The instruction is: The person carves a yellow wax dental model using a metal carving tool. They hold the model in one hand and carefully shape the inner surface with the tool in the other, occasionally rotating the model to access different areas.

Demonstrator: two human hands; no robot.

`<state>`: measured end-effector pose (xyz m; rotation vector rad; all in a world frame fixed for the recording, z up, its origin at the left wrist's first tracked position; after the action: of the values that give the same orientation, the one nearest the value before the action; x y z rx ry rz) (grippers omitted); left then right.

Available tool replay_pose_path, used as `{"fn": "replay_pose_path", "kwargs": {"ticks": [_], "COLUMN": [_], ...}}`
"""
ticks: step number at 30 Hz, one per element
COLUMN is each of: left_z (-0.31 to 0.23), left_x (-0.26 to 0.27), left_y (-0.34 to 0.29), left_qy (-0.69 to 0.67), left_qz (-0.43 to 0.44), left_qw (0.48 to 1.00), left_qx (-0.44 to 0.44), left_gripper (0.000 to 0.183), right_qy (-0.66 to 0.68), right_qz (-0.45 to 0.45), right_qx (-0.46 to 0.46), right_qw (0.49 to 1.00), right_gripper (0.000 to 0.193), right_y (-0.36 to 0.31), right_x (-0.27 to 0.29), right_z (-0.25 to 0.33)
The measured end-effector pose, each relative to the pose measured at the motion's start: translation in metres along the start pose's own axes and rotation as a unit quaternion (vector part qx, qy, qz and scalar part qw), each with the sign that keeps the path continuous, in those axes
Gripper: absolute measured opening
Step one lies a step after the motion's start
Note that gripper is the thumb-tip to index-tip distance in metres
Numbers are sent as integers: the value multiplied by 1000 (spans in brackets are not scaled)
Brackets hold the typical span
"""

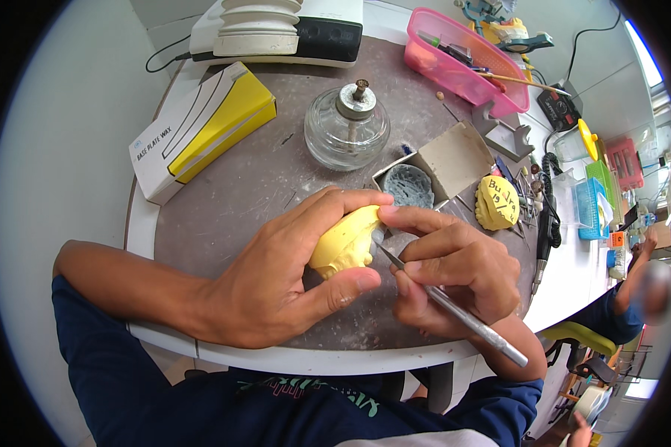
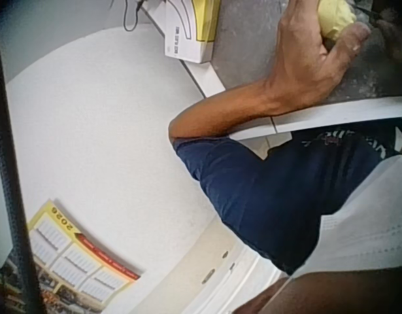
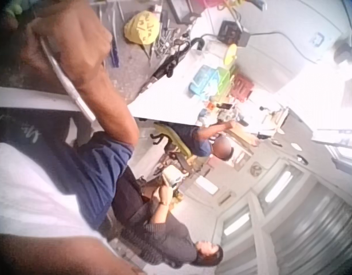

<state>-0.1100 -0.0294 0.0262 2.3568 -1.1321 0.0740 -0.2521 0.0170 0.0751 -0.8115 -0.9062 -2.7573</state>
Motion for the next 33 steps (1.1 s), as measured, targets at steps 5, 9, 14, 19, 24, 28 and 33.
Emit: {"fn": "replay_pose_path", "kwargs": {"ticks": [5, 9, 14, 19, 24, 28, 33], "left_z": [0, 0, 0, -1, -2, -2, 0], "left_x": [0, -1, 0, 0, 0, 0, 0], "left_y": [0, 1, 0, 0, 0, 0, -1], "left_qy": [-3, -18, 8, 11, 24, 27, 26], "left_qz": [-6, -7, -3, -5, -1, -10, -10], "left_qw": [1000, 1000, 1000, 1000, 999, 998, 999], "left_qx": [2, 16, -11, -27, -36, -47, -46], "left_gripper": [68, 68, 68, 69, 69, 68, 67], "right_qy": [-37, -50, -21, -16, 0, 12, -7], "right_qz": [-9, -16, -10, -6, -7, 1, -1], "right_qx": [14, 10, -11, -14, -28, -18, -23], "right_qw": [999, 999, 1000, 1000, 1000, 1000, 1000], "right_gripper": [24, 25, 24, 23, 22, 21, 22], "right_y": [0, -1, -1, -1, -1, 0, -1], "right_x": [-2, -1, 0, 0, 2, 1, 1], "right_z": [4, 6, 2, 3, 1, 2, 1]}}
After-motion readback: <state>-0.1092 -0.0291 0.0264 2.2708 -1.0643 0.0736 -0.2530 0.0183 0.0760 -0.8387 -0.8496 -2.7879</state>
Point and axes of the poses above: each hand's wrist, its own y-axis towards the middle knuckle, its own x-axis out of the back of the hand, z = x × y, the point moved 7 cm from there along y, towards the middle knuckle, and after that the axes turned 14 degrees about -x, right-handed, at the moved point
